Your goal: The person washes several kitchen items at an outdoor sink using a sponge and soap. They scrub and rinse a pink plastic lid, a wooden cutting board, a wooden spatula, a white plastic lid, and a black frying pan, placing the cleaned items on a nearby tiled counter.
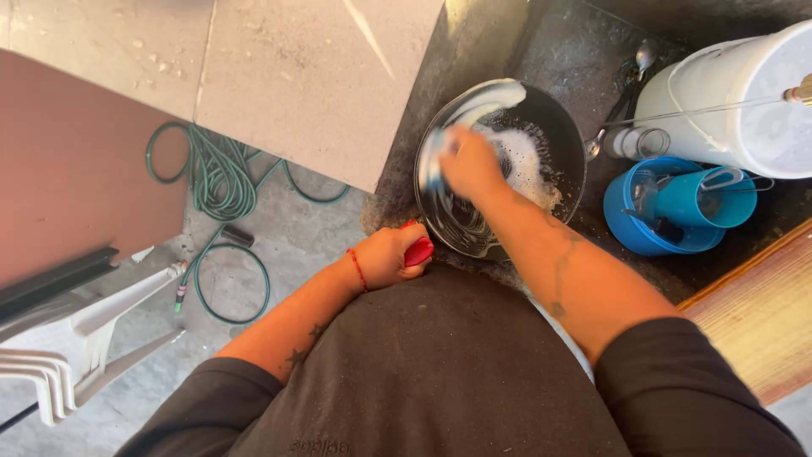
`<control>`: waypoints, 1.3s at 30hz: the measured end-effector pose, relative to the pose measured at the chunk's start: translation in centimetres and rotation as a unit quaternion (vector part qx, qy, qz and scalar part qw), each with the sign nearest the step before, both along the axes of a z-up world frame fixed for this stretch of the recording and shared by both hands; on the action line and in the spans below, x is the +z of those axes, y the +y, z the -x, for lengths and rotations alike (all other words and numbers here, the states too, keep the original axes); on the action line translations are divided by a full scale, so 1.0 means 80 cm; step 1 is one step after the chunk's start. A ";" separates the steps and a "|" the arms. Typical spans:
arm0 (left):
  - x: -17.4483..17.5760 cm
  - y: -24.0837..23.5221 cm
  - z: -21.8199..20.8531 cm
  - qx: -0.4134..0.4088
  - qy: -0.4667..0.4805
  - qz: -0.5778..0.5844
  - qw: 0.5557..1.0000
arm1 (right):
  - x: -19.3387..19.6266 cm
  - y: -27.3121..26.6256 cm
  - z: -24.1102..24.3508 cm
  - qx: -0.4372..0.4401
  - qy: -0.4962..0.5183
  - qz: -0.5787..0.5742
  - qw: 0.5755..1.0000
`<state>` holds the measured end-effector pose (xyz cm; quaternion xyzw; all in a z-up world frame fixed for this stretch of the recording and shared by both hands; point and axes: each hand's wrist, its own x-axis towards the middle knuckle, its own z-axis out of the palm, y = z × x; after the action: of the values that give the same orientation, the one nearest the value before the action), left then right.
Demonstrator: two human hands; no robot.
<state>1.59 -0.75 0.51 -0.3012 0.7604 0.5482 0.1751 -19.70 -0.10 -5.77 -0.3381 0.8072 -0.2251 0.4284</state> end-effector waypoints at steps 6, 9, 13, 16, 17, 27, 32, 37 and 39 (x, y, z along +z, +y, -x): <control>-0.006 -0.002 -0.002 -0.025 0.021 0.011 0.999 | -0.034 -0.028 0.033 -0.158 0.171 0.108 0.967; -0.004 -0.001 -0.005 -0.020 0.016 0.014 1.000 | 0.050 0.013 -0.019 0.201 0.159 0.008 0.966; 0.006 0.003 -0.006 -0.009 0.015 -0.005 1.000 | 0.059 0.034 -0.014 0.275 0.058 -0.007 0.960; -0.008 -0.002 -0.001 -0.021 0.018 0.026 0.999 | 0.015 -0.008 0.029 0.197 0.142 0.007 0.970; -0.010 -0.002 0.003 -0.027 0.022 0.022 0.999 | -0.002 -0.019 0.050 0.113 0.198 -0.025 0.973; 0.002 -0.006 -0.005 -0.016 0.003 0.006 1.000 | 0.011 0.026 -0.003 0.204 0.075 -0.034 0.976; 0.002 -0.005 0.000 0.000 0.017 0.014 1.000 | -0.006 -0.016 0.039 0.122 0.113 -0.021 0.986; 0.007 0.006 -0.004 -0.001 0.028 -0.006 1.000 | 0.019 0.018 0.012 0.117 0.106 -0.002 0.987; 0.010 -0.008 -0.003 -0.011 0.012 0.020 1.000 | 0.045 0.022 -0.010 0.243 0.103 -0.035 0.964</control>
<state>1.83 -1.36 1.32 -0.2894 0.7767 0.5343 0.1662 -18.91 1.69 -2.14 -0.5307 0.7478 -0.0497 0.3959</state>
